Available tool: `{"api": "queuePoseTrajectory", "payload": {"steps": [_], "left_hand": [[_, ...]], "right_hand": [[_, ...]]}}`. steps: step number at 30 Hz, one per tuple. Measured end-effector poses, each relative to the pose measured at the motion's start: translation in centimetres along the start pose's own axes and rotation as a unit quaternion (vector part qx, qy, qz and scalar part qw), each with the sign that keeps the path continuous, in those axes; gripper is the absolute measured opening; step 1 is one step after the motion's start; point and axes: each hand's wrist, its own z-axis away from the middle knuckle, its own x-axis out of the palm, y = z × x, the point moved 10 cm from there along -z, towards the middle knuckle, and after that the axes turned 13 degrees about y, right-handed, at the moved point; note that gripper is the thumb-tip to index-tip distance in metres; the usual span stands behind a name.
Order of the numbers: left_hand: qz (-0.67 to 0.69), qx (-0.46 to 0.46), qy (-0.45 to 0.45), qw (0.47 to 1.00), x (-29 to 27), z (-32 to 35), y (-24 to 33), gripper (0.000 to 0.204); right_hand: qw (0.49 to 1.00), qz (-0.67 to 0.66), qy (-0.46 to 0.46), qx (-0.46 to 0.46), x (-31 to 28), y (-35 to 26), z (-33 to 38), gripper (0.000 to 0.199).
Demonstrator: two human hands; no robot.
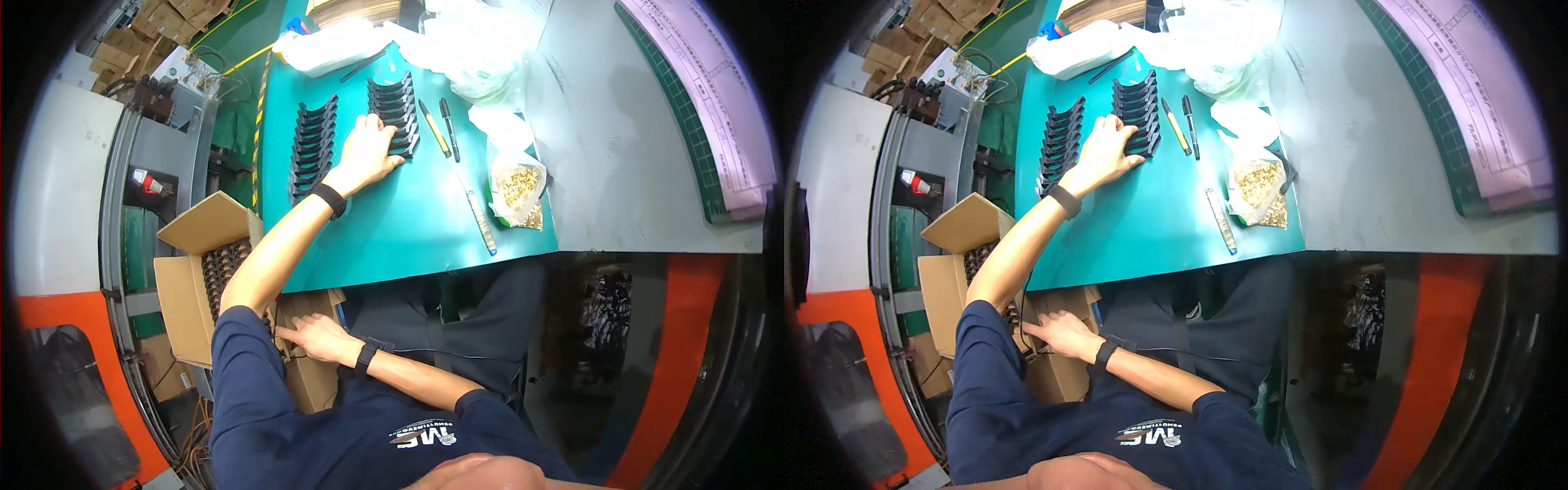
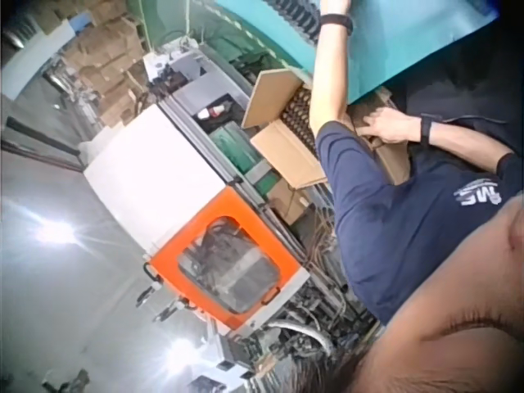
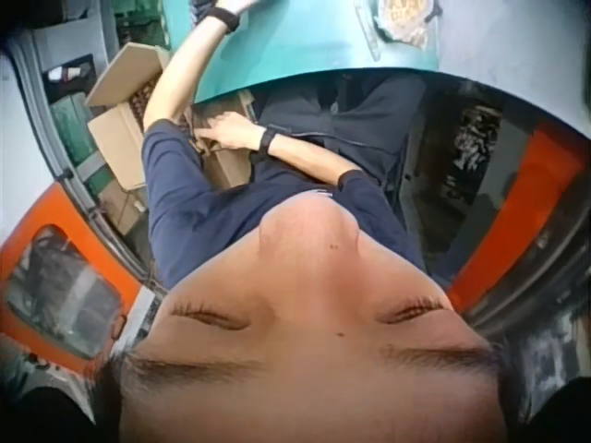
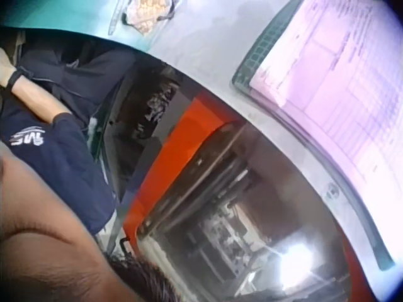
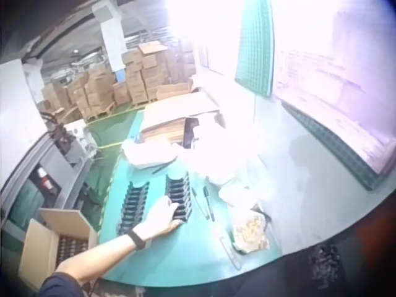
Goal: Removing molded plastic parts from an injection molding machine, inspecting and deburring them, and packing them into a box.
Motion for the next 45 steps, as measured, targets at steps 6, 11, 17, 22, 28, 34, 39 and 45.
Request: {"api": "queuePoseTrajectory", "payload": {"steps": [6,11,17,22,28,34,39,45], "left_hand": [[0.039,0.012,-0.03,0.999,-0.1,-0.4,-0.9,0.061],[0.016,0.054,-0.031,0.998,-0.4,-1.4,-0.5,0.081],[-0.004,0.136,-0.091,0.987,0.9,-4.3,-0.7,0.112],[-0.02,0.17,-0.142,0.975,2.7,-4.5,0.0,0.115],[0.057,0.094,-0.117,0.987,-0.1,-3.1,0.1,0.11],[0.245,-0.018,0.105,0.964,-13.6,0.6,-3.9,0.1],[0.609,-0.152,0.183,0.757,-30.3,9.6,-6.2,0.051],[0.524,-0.471,0.302,0.642,-28.6,30.9,-21.9,0.034]], "right_hand": [[0.999,-0.034,0.012,-0.005,0.0,0.4,-0.2,0.06],[0.999,-0.044,0.018,-0.009,-0.1,0.6,-0.1,0.061],[0.999,-0.05,0.01,-0.004,0.0,0.4,-0.1,0.066],[0.999,-0.033,0.01,-0.005,0.2,0.5,-0.2,0.07],[0.999,-0.037,0.003,-0.018,0.0,0.1,-0.3,0.067],[0.995,-0.093,-0.04,-0.027,1.0,0.1,-0.9,0.059],[0.993,-0.099,0.053,-0.022,0.7,1.2,-0.9,0.057],[0.993,-0.109,0.024,0.038,2.0,-0.1,-0.3,0.05]]}}
